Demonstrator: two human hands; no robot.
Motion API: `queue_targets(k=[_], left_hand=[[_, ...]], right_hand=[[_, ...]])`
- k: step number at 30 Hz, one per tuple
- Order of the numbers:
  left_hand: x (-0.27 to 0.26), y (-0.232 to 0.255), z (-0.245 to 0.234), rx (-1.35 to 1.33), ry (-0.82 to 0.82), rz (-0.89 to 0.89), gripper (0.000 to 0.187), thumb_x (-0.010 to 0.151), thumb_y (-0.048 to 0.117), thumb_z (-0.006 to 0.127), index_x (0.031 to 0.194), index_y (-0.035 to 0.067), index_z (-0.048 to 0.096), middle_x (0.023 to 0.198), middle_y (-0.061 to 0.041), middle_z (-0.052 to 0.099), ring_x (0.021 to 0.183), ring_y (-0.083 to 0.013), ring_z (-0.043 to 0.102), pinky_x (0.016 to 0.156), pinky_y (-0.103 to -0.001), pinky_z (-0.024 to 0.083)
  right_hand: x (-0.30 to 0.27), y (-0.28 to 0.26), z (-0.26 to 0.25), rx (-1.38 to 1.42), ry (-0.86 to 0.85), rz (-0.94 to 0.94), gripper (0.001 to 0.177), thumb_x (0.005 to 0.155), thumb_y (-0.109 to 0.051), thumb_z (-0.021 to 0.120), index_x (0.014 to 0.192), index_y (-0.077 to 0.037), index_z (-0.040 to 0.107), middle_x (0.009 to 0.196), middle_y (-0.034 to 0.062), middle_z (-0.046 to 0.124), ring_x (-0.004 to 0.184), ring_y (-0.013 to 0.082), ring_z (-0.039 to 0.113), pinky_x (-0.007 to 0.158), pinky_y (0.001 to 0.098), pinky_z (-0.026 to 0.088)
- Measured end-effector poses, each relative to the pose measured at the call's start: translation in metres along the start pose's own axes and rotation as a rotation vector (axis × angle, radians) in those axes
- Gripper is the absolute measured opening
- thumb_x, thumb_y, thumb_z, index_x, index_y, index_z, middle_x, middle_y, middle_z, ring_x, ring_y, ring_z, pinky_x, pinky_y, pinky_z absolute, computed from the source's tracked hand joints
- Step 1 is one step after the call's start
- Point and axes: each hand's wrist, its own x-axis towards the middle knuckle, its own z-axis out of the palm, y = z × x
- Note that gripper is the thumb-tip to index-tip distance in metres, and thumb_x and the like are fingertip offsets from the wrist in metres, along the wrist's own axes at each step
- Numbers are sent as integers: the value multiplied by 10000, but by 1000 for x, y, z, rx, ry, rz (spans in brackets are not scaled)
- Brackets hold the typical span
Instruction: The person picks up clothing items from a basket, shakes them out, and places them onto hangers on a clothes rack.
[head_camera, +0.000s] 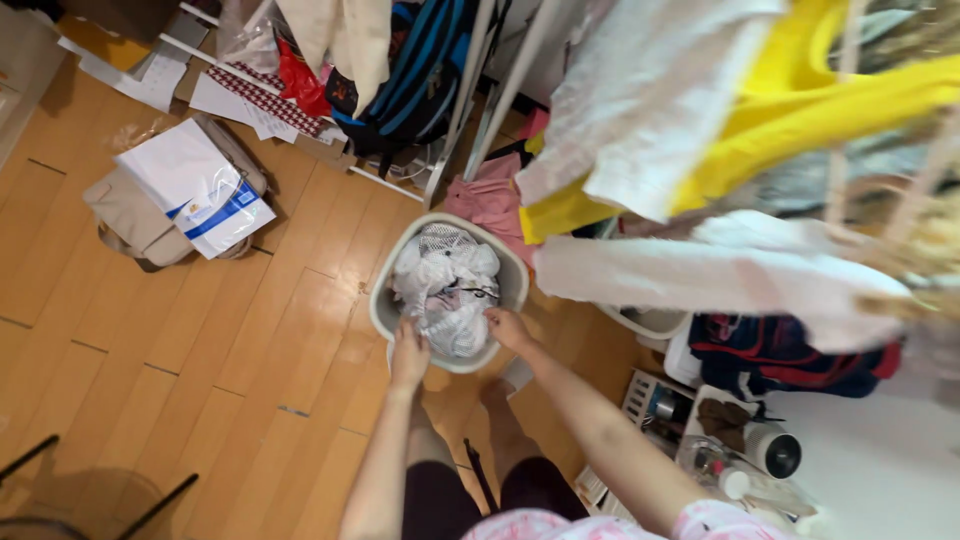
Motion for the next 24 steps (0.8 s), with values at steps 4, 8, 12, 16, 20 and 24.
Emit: queue_targets(k=[4, 8, 12, 16, 20, 24], left_hand=[[23, -45, 6, 44, -123, -19, 491, 943, 135, 591, 1417, 60, 487, 1307, -273, 564, 1173, -453, 581, 989, -491, 483], [37, -64, 0, -38, -240, -98, 513, 926, 101, 578, 1427, 56, 475, 1339, -249, 559, 1199, -419, 580, 1006, -455, 481], [52, -69, -7, -107, -227, -12, 440, 932, 72, 568, 1367, 41, 515, 1336, -220, 597, 1212, -391, 604, 1007, -431, 502], [70, -70, -9, -100, -221, 42, 416, 950, 49, 567, 1363, 40, 521, 1340, -233, 598, 1211, -411, 601, 1002, -433, 498], [72, -56, -9, -96, -252, 77, 444, 931, 29, 572, 1372, 49, 524, 1346, -231, 595, 1235, -432, 578, 1023, -441, 477], [72, -5, -19, -95, -231, 149, 542, 883, 67, 633, 1404, 49, 485, 1347, -234, 552, 1222, -433, 559, 1018, -439, 467]], right_hand=[[57, -33, 33, -96, 17, 204, 377, 818, -239, 662, 1183, -200, 746, 1226, 135, 728, 1145, 324, 671, 999, 384, 502], [97, -37, 54, -249, 228, 394, 312, 811, -271, 705, 1096, -205, 812, 1461, 219, 508, 1335, 374, 503, 1136, 438, 380], [126, 5, 69, -201, 127, 517, 259, 838, -217, 696, 1067, -147, 797, 1292, 174, 602, 1204, 335, 583, 1043, 415, 441], [133, 52, 81, -12, 102, 566, 209, 866, -163, 687, 1037, -90, 781, 1123, 130, 696, 1074, 297, 663, 950, 391, 503], [110, 56, 75, 630, 217, 419, 147, 891, -92, 697, 1026, -51, 735, 1006, 65, 703, 963, 224, 653, 877, 367, 512], [55, 40, 23, 1349, -21, 34, 141, 898, -52, 654, 1039, -37, 644, 1079, 58, 652, 1043, 192, 627, 963, 339, 489]])
